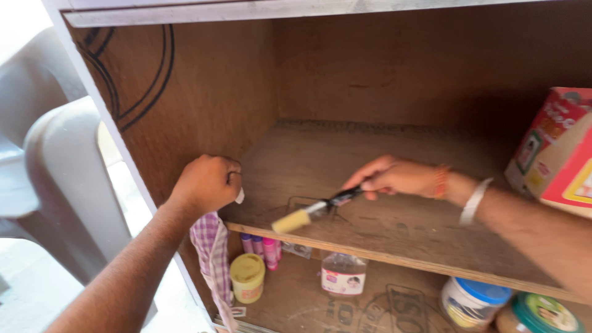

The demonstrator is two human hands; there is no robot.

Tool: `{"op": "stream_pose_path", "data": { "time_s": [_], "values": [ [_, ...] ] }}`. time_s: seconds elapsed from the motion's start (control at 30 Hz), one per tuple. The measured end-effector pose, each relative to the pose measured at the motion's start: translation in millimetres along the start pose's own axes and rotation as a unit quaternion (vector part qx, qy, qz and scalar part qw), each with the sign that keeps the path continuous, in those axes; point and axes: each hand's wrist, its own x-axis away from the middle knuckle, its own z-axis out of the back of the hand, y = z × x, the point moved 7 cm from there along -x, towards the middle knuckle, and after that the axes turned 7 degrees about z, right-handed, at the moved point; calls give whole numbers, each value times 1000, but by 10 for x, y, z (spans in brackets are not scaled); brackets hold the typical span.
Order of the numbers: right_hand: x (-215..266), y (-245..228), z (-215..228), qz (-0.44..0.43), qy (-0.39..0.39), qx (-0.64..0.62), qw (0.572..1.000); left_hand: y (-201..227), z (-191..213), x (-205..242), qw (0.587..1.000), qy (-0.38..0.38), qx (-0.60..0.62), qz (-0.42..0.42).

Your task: The person cleans the interior of a wooden shelf using a brush and a cloth, removing dust from corners and surfaces. They then wipe a white box and several small yellow-capped tubes with the cloth while sitting on the floor.

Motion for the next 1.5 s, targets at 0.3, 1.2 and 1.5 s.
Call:
{"op": "stream_pose_path", "data": {
  "time_s": [0.3, 1.2, 1.5],
  "values": [
    [773, 117, 455, -84, 61, -52, 993, 533, -12, -22, 997, 8, 8, -70],
    [1108, -161, 178, -9, -50, 67, 996, 1572, -410, 209, 977, -74, 79, -186],
    [1456, 60, 303, 7, 54, -17, 998, 1647, -387, 237, 976, -77, 85, -187]
  ]
}}
